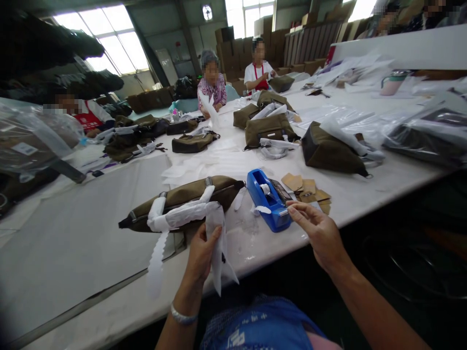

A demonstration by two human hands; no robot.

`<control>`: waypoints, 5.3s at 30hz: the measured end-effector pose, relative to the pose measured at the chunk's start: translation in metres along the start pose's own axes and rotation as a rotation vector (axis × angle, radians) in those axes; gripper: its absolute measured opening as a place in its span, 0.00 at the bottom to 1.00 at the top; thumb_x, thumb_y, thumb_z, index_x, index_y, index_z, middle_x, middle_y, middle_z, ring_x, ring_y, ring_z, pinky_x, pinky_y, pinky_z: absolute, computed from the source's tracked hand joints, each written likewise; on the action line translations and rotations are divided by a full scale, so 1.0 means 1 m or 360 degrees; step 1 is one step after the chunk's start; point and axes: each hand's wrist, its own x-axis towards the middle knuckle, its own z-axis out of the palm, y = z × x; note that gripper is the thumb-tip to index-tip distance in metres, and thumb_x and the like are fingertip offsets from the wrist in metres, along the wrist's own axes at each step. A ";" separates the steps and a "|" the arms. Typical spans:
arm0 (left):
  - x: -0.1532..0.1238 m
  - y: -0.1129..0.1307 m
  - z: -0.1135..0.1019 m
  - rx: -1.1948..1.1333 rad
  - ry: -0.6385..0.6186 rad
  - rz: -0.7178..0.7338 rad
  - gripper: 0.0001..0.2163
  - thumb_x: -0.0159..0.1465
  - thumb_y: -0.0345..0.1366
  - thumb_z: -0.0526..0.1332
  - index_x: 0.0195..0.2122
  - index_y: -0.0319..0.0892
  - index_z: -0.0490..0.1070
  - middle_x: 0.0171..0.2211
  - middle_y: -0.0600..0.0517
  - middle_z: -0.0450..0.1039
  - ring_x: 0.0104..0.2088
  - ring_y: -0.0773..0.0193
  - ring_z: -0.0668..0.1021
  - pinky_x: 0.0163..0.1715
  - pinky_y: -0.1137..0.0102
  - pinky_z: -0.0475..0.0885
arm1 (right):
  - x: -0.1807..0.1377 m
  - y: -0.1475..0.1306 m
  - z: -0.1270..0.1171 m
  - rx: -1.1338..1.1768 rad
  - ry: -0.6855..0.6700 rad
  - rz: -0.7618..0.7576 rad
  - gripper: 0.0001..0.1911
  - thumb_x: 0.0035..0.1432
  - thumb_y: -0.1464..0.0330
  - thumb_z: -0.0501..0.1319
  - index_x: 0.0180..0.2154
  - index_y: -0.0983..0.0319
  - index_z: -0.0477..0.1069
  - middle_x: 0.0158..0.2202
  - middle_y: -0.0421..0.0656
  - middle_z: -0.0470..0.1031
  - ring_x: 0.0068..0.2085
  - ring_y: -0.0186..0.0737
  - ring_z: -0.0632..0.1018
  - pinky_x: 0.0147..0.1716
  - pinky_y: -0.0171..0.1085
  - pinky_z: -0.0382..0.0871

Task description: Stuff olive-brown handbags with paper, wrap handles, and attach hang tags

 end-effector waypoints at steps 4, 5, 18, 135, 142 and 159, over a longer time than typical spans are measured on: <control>0.000 0.004 0.002 -0.0025 -0.0007 -0.0013 0.20 0.57 0.45 0.73 0.47 0.41 0.79 0.45 0.46 0.82 0.48 0.51 0.81 0.51 0.62 0.72 | -0.006 0.006 -0.007 -0.0044 0.0004 0.0132 0.24 0.43 0.49 0.77 0.38 0.57 0.82 0.44 0.45 0.83 0.52 0.51 0.79 0.61 0.48 0.68; 0.000 0.004 0.003 -0.0027 -0.0009 -0.0014 0.19 0.57 0.45 0.73 0.47 0.41 0.79 0.45 0.46 0.82 0.48 0.51 0.81 0.51 0.62 0.72 | -0.007 0.010 -0.009 -0.0038 0.0009 0.0166 0.25 0.43 0.49 0.77 0.38 0.57 0.81 0.42 0.45 0.83 0.50 0.50 0.80 0.58 0.47 0.71; -0.002 0.002 0.001 -0.0041 -0.0018 -0.0003 0.20 0.57 0.46 0.74 0.46 0.41 0.80 0.45 0.45 0.83 0.48 0.50 0.81 0.52 0.61 0.72 | 0.003 0.069 -0.014 -0.0186 0.0152 0.0165 0.32 0.35 0.42 0.75 0.31 0.62 0.79 0.31 0.49 0.82 0.27 0.40 0.76 0.26 0.39 0.73; -0.063 -0.022 -0.010 -0.0121 0.0030 -0.0161 0.27 0.57 0.47 0.73 0.55 0.39 0.75 0.55 0.39 0.78 0.57 0.46 0.77 0.57 0.59 0.70 | 0.017 0.000 0.003 -0.0106 -0.0015 -0.0117 0.23 0.46 0.49 0.75 0.37 0.60 0.83 0.52 0.51 0.80 0.53 0.54 0.79 0.53 0.46 0.74; -0.063 -0.023 -0.009 -0.0133 0.0042 -0.0196 0.27 0.56 0.47 0.74 0.54 0.39 0.75 0.53 0.41 0.79 0.55 0.46 0.78 0.56 0.60 0.71 | -0.001 0.045 -0.007 -0.0180 -0.0017 0.0102 0.29 0.43 0.46 0.74 0.36 0.64 0.81 0.33 0.49 0.80 0.29 0.38 0.73 0.28 0.37 0.71; -0.064 -0.024 -0.004 -0.0058 -0.0009 -0.0034 0.24 0.61 0.44 0.72 0.55 0.38 0.74 0.53 0.40 0.79 0.54 0.48 0.79 0.56 0.60 0.71 | -0.069 0.015 0.049 -0.0533 -0.0850 -0.0199 0.18 0.60 0.52 0.64 0.33 0.60 0.80 0.30 0.44 0.81 0.33 0.43 0.79 0.35 0.38 0.73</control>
